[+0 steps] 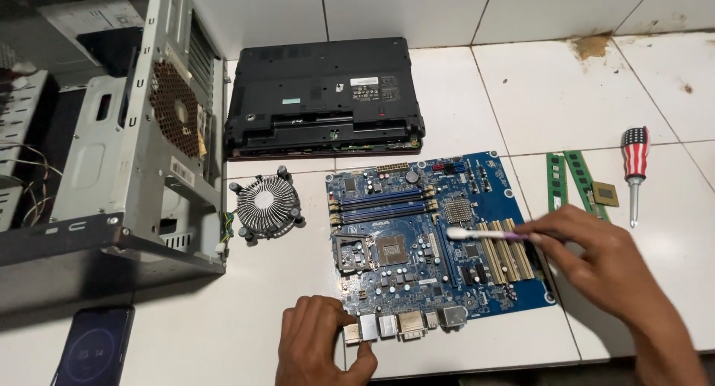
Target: The person uses a toothbrush to clean dust and debris from a blue computer motherboard placed on a white tiled floor. The person scrubs various areas of the board, including the CPU socket, RAM slots, and expansion slots, while holding the board steady with the other hand. A disassembled computer case, a CPU fan, and RAM sticks are visible nearby.
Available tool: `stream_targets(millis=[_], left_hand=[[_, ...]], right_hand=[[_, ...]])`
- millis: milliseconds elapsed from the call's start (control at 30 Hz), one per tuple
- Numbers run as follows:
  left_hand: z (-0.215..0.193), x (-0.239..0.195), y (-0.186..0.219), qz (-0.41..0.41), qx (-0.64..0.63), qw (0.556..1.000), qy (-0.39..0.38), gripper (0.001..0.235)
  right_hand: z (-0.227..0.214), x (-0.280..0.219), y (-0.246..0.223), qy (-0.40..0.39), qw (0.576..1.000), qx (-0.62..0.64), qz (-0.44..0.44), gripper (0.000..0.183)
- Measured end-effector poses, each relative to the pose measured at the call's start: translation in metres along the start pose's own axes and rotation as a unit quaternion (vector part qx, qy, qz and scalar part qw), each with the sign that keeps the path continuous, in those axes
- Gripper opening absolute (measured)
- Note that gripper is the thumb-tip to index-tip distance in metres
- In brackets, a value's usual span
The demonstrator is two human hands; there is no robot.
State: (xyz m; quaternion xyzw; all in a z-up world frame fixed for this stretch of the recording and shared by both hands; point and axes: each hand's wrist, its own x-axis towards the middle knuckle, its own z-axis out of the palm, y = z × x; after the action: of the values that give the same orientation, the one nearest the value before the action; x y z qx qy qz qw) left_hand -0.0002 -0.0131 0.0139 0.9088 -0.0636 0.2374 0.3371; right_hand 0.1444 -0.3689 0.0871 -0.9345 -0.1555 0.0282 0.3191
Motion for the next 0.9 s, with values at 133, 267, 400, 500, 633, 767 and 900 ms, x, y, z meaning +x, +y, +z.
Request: stream_targets(millis=[133, 267, 400, 500, 633, 767, 900], left_hand=[[0.000, -0.001, -0.001, -0.001, -0.003, 1.000, -0.003, 0.032], [0.001, 0.001, 0.000, -0.010, 0.001, 1.000, -0.005, 0.030], [-0.001, 0.001, 0.002, -0.008, 0.001, 1.000, 0.005, 0.030], [0.001, 0.001, 0.002, -0.006, -0.003, 1.000, 0.005, 0.031], [0.000, 0.000, -0.001, -0.005, 0.001, 1.000, -0.001, 0.030], [0.001, 0.000, 0.000, 0.000, 0.005, 1.000, 0.004, 0.030], [-0.001, 0.000, 0.001, -0.014, -0.003, 1.000, -0.006, 0.027]], right_hand=[[-0.004, 0.014, -0.009, -0.024, 1.000, 0.008, 0.011, 0.022], [-0.003, 0.020, -0.014, 0.013, 1.000, -0.020, -0.018, 0.026], [0.003, 0.018, -0.009, -0.011, 1.000, -0.008, -0.001, 0.024], [-0.001, 0.009, -0.017, -0.023, 0.999, -0.002, 0.026, 0.025], [0.005, -0.006, -0.009, 0.015, 0.998, -0.049, 0.028, 0.030], [-0.008, -0.033, -0.010, -0.033, 0.997, -0.024, 0.058, 0.026], [-0.011, -0.061, -0.012, -0.018, 0.981, -0.046, 0.189, 0.028]])
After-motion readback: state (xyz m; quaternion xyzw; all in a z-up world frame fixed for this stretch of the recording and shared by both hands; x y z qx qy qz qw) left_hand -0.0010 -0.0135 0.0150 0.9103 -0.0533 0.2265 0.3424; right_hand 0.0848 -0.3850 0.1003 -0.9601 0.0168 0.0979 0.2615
